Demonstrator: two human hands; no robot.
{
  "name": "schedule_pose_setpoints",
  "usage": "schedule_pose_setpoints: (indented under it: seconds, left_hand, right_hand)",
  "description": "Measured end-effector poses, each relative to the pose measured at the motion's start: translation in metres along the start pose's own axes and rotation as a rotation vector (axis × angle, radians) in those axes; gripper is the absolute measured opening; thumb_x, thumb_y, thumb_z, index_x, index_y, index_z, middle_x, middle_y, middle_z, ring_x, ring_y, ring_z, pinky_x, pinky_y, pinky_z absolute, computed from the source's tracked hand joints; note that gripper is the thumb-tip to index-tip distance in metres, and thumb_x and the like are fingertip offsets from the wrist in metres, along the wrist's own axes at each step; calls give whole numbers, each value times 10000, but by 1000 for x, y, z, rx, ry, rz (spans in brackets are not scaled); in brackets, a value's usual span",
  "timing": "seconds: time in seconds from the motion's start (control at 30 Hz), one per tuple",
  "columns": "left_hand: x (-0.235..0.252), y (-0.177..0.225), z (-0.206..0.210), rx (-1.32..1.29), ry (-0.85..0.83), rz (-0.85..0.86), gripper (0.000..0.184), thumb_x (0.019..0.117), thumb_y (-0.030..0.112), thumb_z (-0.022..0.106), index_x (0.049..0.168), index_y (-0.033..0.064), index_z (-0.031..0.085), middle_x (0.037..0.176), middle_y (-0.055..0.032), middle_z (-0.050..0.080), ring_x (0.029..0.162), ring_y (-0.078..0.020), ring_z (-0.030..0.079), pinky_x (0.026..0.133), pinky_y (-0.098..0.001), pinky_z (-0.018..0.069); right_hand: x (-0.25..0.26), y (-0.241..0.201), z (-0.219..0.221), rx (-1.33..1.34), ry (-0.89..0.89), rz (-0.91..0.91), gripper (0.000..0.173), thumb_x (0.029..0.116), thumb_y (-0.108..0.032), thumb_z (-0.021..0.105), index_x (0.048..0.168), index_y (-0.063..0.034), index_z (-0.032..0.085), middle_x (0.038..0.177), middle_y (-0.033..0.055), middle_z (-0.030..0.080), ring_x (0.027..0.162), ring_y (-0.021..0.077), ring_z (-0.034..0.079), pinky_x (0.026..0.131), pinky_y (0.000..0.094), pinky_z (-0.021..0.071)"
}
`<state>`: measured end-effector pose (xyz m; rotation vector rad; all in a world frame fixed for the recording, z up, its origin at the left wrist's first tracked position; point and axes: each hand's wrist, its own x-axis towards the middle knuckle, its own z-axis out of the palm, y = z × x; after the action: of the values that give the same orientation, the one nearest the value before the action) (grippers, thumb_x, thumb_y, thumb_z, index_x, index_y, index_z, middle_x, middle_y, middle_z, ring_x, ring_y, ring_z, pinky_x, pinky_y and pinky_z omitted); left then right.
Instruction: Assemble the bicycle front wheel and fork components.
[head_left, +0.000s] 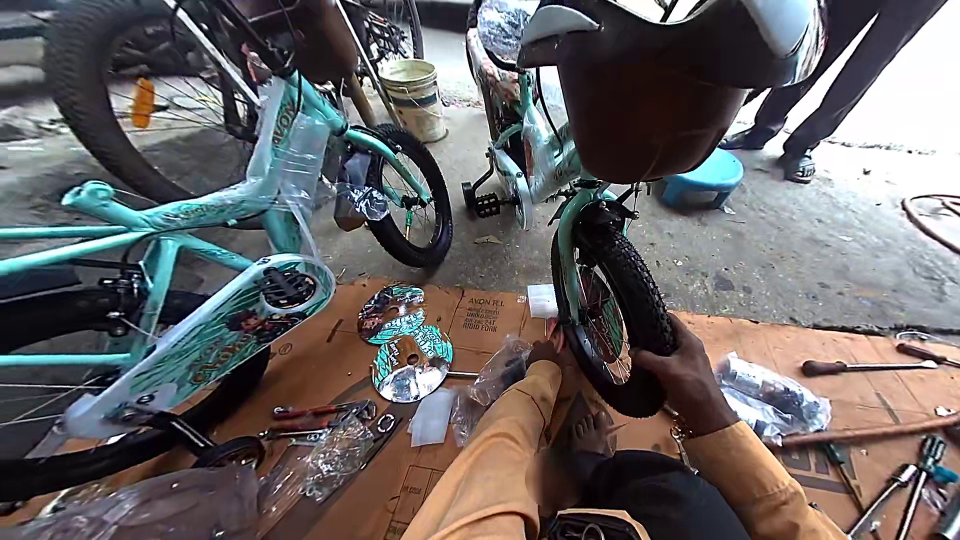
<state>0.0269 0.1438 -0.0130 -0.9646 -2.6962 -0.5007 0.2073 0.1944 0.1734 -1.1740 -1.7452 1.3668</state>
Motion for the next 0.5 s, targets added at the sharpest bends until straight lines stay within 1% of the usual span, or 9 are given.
schedule_pose_setpoints:
  seconds: [0.07,0.13,0.23,0.3,0.37,0.4,0.43,0.47,0.5]
  left_hand:
    - [44,-26,20,-97,-712,-92,500,1001,457,550,1332,97,654,1405,-269,558,1214,-452,606,1005,-675,474]
    - [64,-55,18,-94,-956,-167,561,990,444,599,1385,45,605,1459,-280,519,1302,-463,546,1028,-691,446]
    - [66,-80,-6,-81,-836,-246,691,981,640,508,1266,34,680,1378,-236,604,1280,-419,581,1005,-672,467]
    - [64,-77,-25,-314,-693,-217,663,1015,602,485,1269,17,670,1399,-236,581,1317,-420,542,1062,-656,433]
    - [64,-58,-40,-676,-526,-144,546,1075,467,449,1302,7,638,1314,-222,641,1237,-370,615,1068,-586,473]
    - [66,-43,-50,-854,-471,-103,505,1095,401,422,1348,-1,595,1295,-217,652,1209,-340,637,1062,-552,491]
    - [68,-25,-59,-1016,-429,-45,484,1108,344,382,1388,-13,551,1295,-217,651,1203,-313,642,1058,-514,502]
    - [70,-7,-66,-1155,-409,9,481,1112,305,335,1417,-22,512,1295,-216,644,1197,-292,638,1044,-480,510]
    - [70,11,-74,-1261,-411,54,487,1112,285,291,1435,-26,480,1298,-215,631,1194,-274,628,1032,-454,510]
  right_hand:
    - [3,-18,-8,-28,-1,-10,637,674,-246,848,1279,-199,656,1003,26,749,871,161,736,738,419,636]
    - [8,-21,-22,-85,-87,-12,667,713,-323,867,1324,-199,629,1034,32,747,898,169,738,771,427,644]
    - [17,-12,-42,-59,-305,36,784,665,-378,906,1356,-194,584,1088,52,736,949,193,733,804,426,638]
    - [15,4,-53,108,-393,100,948,572,-497,943,1386,-186,569,1124,63,733,978,192,726,830,396,632]
    - [9,23,-54,316,-380,156,970,558,-634,903,1351,-167,595,1099,68,736,952,174,723,808,368,624]
    - [6,31,-50,434,-329,170,878,662,-709,816,1320,-163,616,1082,59,738,945,158,720,799,353,622]
    - [1,36,-42,490,-228,188,715,843,-760,606,1267,-184,640,1045,18,747,925,108,718,780,314,623]
    - [1,45,-35,517,-135,237,650,985,-718,386,1251,-183,642,1039,4,744,927,90,706,782,315,616]
    - [4,56,-29,505,-45,310,589,1073,-599,280,1233,-160,639,1015,8,733,899,86,691,762,321,602]
